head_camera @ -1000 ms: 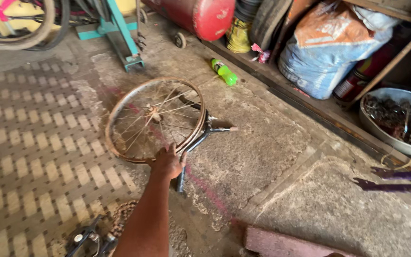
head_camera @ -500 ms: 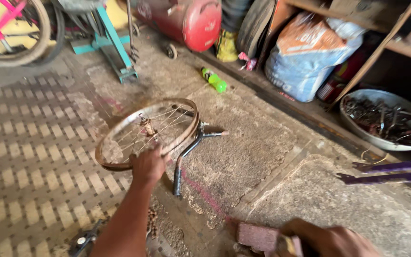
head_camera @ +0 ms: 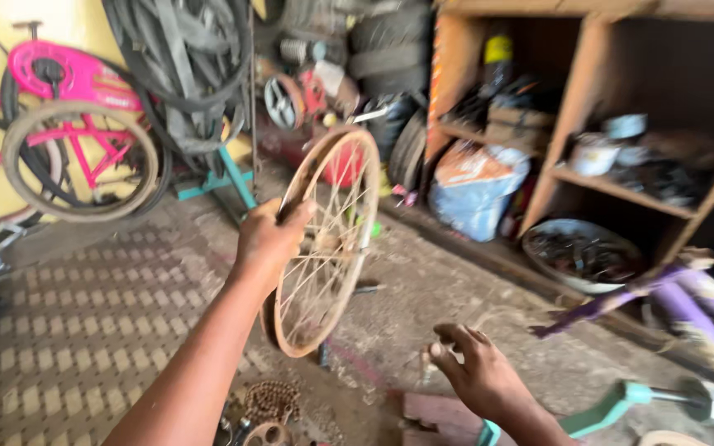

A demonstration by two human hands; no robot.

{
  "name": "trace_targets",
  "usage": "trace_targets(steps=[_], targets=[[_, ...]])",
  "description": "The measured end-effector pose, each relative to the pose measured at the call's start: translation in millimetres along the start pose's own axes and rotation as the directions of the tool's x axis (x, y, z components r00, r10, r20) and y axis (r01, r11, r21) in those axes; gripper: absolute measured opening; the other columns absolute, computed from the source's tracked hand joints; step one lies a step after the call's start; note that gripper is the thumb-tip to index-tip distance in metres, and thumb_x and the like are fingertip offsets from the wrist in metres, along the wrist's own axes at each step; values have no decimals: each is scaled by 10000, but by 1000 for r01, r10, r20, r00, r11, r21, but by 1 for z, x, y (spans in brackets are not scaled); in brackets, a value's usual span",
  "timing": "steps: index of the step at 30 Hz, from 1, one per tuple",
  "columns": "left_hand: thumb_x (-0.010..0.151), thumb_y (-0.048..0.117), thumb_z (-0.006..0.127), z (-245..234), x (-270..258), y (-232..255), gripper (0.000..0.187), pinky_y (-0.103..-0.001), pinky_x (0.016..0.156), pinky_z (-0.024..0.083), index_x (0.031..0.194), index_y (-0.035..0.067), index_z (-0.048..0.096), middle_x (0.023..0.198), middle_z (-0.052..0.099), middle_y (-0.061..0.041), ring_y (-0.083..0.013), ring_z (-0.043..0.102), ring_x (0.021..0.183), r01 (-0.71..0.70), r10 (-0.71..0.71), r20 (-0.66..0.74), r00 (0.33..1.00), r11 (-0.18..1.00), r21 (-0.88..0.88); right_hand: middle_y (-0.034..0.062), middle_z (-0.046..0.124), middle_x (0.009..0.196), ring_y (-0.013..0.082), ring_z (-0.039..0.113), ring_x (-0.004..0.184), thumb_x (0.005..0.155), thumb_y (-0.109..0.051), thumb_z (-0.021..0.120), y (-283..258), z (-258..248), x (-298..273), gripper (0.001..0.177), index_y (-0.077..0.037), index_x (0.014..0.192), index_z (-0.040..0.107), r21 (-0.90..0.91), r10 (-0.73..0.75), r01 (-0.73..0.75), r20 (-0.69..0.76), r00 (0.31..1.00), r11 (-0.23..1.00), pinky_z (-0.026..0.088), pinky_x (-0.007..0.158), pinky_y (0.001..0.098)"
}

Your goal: The person uses pliers to adjust the spokes of a bicycle wheel mounted on a truing stand. They then remove the wheel, place it on the floor, and mount a second wheel onto the stand, securing it with the knobs.

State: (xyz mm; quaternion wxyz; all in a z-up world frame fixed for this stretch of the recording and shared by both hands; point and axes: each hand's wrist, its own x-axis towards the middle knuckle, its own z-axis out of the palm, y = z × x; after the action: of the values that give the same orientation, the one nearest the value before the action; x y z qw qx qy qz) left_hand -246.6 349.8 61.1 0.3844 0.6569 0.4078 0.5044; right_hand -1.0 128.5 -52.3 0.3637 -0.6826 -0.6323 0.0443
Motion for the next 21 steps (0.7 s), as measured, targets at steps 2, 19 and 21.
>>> trace_targets(steps=[2, 19, 21], targets=[[921, 328, 746, 2, -29, 57, 282, -285, 466, 381, 931, 48, 716, 669, 558, 6, -94, 485, 546, -58, 74, 80, 994, 981, -187, 153, 763, 1025, 299, 762, 945, 915, -386, 681, -10, -18, -6, 421, -80, 1204, 652, 108, 67, -55, -107, 992, 993, 593, 804, 427], [905, 373, 734, 100, -244, 194, 328, -237, 417, 403, 827, 78, 615, 574, 569, 5, -87, 510, 460, 60, 178, 351, 919, 817, -573, 131, 759, 1083, 188, 722, 923, 958, -250, 652, -24, -190, -98, 537, -60, 1425, 470, 551, 473, -229, -354, 807, 803, 602, 778, 340], [934, 341, 739, 114, -249, 186, 315, -243, 455, 402, 847, 60, 625, 595, 572, 0, -86, 502, 480, 57, 232, 377, 897, 784, -618, 103, 783, 1000, 177, 747, 846, 973, -228, 659, -11, -195, -105, 364, 6, 1252, 652, 479, 442, -243, -361, 821, 843, 625, 763, 330]])
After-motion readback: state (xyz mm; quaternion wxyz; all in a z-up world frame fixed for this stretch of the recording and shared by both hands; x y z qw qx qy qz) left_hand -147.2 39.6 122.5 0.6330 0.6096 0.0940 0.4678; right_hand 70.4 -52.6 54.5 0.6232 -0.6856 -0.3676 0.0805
